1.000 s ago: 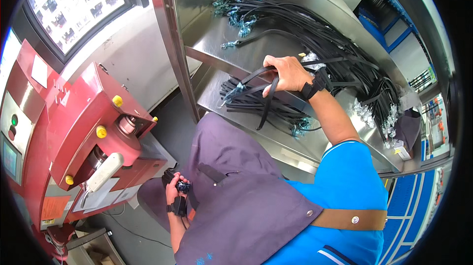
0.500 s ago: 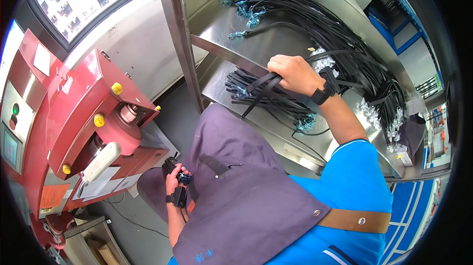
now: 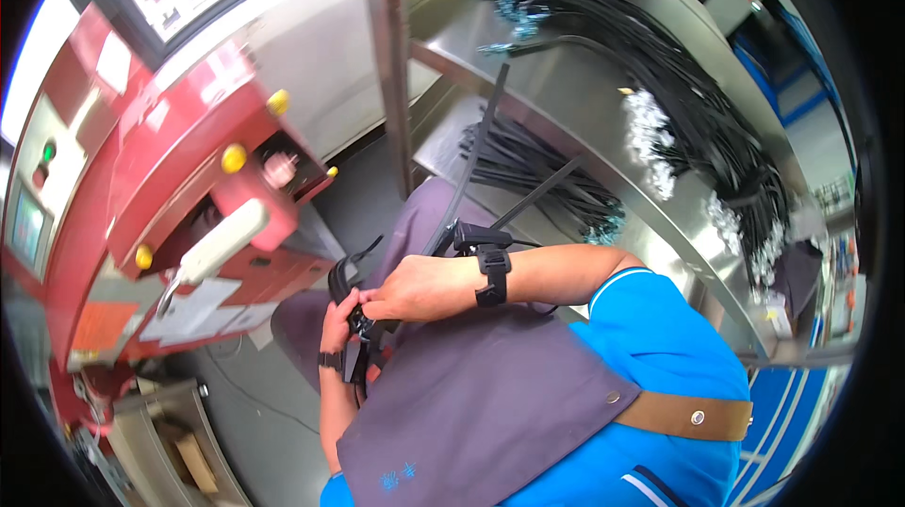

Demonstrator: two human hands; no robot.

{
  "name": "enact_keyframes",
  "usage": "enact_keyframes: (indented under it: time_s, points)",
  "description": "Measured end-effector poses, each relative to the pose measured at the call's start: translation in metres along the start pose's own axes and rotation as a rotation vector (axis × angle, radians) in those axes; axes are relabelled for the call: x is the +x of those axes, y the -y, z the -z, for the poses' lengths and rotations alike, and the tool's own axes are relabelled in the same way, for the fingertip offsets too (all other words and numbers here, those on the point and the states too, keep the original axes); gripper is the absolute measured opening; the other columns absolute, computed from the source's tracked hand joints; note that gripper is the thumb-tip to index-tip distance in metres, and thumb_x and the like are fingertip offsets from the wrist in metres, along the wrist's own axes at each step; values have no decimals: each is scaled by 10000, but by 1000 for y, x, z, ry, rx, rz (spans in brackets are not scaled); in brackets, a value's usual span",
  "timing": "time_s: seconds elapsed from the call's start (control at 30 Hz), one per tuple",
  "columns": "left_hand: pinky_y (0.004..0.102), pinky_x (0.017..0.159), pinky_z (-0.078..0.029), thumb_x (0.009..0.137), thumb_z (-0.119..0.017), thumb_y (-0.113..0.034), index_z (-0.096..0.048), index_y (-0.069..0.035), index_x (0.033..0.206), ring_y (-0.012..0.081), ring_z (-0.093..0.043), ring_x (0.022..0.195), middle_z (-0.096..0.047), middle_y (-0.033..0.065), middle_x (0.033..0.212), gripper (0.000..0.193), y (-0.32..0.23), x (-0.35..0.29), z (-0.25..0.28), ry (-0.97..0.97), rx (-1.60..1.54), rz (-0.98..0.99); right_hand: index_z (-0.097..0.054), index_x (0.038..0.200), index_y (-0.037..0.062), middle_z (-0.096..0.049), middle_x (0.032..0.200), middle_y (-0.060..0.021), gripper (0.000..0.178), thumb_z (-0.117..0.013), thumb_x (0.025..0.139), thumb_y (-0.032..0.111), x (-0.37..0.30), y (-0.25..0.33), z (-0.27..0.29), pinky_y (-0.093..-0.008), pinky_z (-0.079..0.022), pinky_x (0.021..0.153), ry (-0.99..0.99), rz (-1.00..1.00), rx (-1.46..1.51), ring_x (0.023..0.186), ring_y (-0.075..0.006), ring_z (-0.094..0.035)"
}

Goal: The recorder is taking black leather-like straps from a shelf and processing them using a workshop machine.

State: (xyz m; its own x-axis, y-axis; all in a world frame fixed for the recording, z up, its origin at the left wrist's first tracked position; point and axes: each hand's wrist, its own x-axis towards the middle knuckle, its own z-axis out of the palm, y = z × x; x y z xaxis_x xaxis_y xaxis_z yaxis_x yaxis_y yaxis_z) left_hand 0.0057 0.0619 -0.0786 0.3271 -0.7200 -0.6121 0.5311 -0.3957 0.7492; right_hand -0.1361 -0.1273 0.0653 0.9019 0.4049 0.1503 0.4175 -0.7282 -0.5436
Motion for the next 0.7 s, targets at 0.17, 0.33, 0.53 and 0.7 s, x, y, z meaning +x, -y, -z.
enact_keyframes:
  time_s: [0.17,0.33,0.53,0.7]
  points:
    - [277,729,-492,883,-595,-277,-612,1,1047,141,-631,783,-662,55,894,323,-10,-27,-1,67,126,-230,-541,970,86,-619,840,-152,151,-521,821,82,33,-19,-29,-428,-476,699,27,-126,266,813,-361,-609]
    - [373,747,-558,927,-529,-224,-533,43,1116,287,-676,833,-665,195,925,327,-29,-54,-10,344,-270,-76,-547,918,82,-591,815,-107,179,-516,761,0,38,-53,-41,-395,-431,713,-54,-36,254,803,-317,-576]
    - [387,683,-577,949,-507,-304,-527,12,1086,287,-682,816,-656,208,921,346,-43,-61,-14,334,-331,10,-548,881,73,-556,812,-68,143,-522,748,28,38,-67,-61,-365,-391,775,-165,-60,-93,842,-251,-551]
    - [380,643,-570,936,-528,-357,-513,-12,1103,262,-679,836,-656,193,936,384,-44,-53,-27,284,-342,68,-539,869,69,-538,816,-65,149,-543,725,30,28,-74,-60,-357,-386,819,-246,-100,-304,846,-234,-540]
